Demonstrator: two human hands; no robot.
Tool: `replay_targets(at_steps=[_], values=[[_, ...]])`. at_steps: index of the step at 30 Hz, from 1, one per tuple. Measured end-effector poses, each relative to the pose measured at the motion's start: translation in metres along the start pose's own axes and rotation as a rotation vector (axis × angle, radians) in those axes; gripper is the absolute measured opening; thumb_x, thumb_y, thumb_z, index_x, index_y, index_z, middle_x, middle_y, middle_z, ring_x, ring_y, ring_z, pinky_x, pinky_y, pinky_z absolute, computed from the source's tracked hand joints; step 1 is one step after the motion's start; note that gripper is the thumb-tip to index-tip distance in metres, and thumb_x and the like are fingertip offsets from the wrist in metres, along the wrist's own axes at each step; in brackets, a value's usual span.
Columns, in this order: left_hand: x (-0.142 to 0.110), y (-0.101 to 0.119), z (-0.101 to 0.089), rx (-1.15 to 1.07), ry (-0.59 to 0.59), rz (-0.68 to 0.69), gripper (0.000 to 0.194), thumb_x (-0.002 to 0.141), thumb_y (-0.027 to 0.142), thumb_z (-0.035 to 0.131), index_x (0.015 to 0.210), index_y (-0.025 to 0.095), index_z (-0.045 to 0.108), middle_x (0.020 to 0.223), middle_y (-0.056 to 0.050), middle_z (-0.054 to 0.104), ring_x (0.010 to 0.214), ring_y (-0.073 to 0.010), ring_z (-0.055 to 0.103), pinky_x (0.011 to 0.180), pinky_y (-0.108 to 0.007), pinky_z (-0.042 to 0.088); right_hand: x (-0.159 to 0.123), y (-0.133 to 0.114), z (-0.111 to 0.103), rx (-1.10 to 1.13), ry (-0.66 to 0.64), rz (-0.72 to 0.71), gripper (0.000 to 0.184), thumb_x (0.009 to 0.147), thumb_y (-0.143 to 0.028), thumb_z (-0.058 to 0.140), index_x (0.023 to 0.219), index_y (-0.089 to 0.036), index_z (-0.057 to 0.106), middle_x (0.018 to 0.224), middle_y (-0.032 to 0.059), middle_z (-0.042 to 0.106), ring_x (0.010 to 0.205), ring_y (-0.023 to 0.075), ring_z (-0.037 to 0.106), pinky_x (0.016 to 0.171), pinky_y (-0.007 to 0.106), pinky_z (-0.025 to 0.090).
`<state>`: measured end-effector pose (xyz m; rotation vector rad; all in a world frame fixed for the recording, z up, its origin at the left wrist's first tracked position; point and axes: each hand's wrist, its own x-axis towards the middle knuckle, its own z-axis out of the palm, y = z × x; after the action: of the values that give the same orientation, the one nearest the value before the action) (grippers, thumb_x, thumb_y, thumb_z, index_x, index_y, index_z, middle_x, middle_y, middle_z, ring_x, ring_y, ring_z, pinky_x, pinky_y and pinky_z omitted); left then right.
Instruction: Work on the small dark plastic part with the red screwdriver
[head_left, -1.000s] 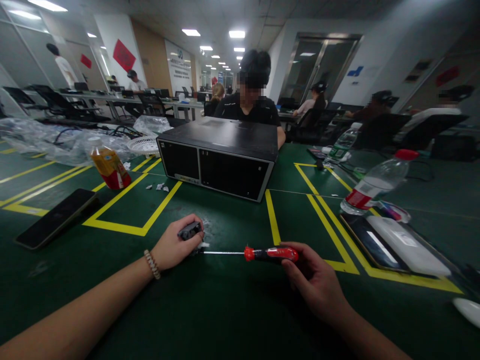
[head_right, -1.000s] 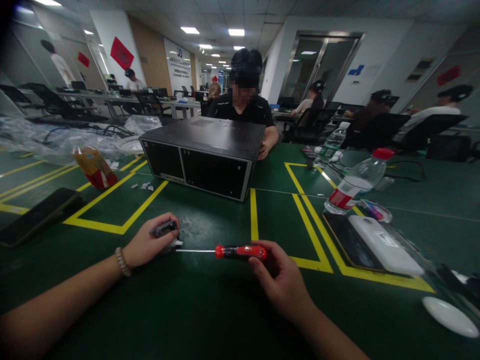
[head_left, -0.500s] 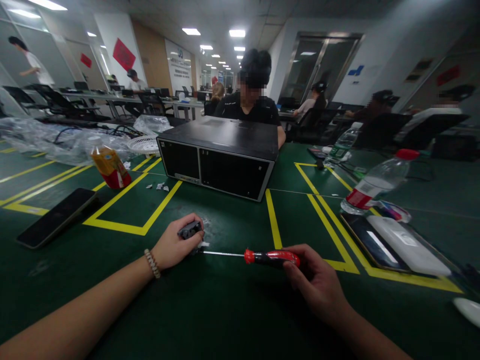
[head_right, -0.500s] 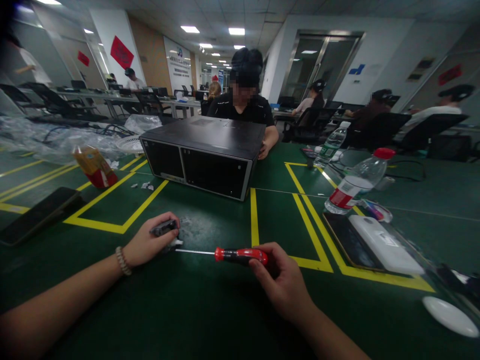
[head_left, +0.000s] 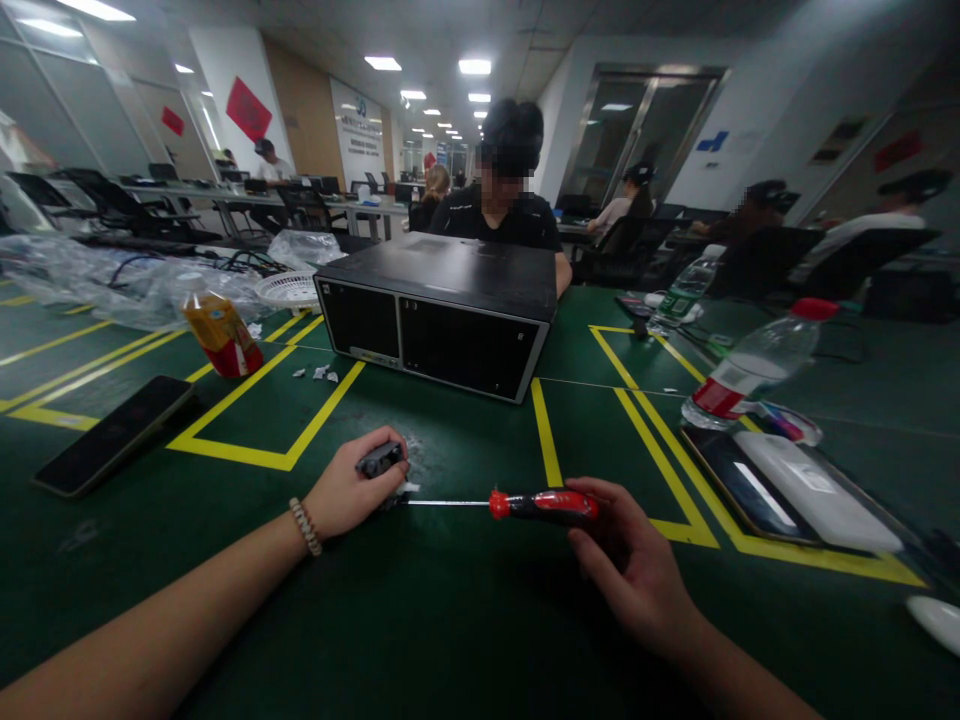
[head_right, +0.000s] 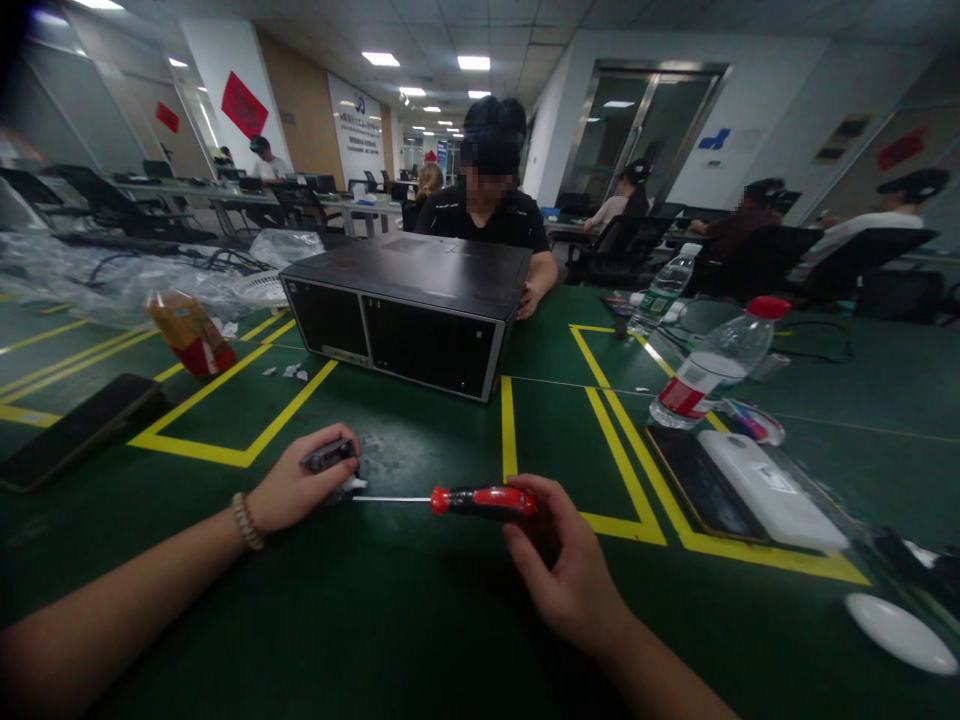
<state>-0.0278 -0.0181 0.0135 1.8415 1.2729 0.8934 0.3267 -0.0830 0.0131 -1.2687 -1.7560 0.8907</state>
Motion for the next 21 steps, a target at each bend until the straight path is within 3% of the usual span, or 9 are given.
replay_targets(at_steps=[3,10,17,21], values=[[0.0003,-0.0007,0.0004,-0.006,-0.004,-0.001,0.012,0.089,0.029,0.062,0.096,0.019,0.062,0.086,-0.002,0.065,0.074,-0.018,0.062,0.067,-0.03,0.051,0.0004,0.0,-0.0004,0.013,-0.025,0.021,0.035,0.1,-0.033,0.058,0.134,-0.025,0.053,0.107,0.0097,0.071,0.064,0.0184,0.066,0.053,0.032,0.056],[0.0004,-0.0007,0.0001,0.023,0.002,0.01,0.012,0.089,0.029,0.061,0.095,0.019,0.062,0.085,-0.002,0.065,0.074,-0.0184,0.061,0.067,-0.03,0.05,0.0028,-0.0001,-0.0002,-0.013,0.011,0.028,0.03,0.101,-0.047,0.058,0.112,-0.02,0.065,0.072,0.0016,0.067,0.054,0.0172,0.061,0.046,0.028,0.05],[-0.0004,-0.0002,0.0,0.037,0.007,0.016,0.012,0.09,0.029,0.062,0.096,0.019,0.062,0.085,-0.002,0.066,0.075,-0.0186,0.062,0.068,-0.03,0.05,0.0051,-0.0033,-0.0006,-0.025,0.005,0.004,0.032,0.1,-0.053,0.057,0.096,-0.022,0.066,0.067,0.0001,0.064,0.052,0.017,0.06,0.045,0.028,0.048],[-0.0004,-0.0001,0.0004,0.024,0.0,0.01,0.013,0.09,0.03,0.061,0.096,0.019,0.062,0.086,-0.002,0.066,0.074,-0.0183,0.062,0.068,-0.03,0.051,0.0045,-0.0023,0.0003,-0.028,-0.006,0.012,0.029,0.1,-0.049,0.058,0.105,-0.022,0.065,0.074,0.0017,0.067,0.054,0.0177,0.063,0.046,0.029,0.051]])
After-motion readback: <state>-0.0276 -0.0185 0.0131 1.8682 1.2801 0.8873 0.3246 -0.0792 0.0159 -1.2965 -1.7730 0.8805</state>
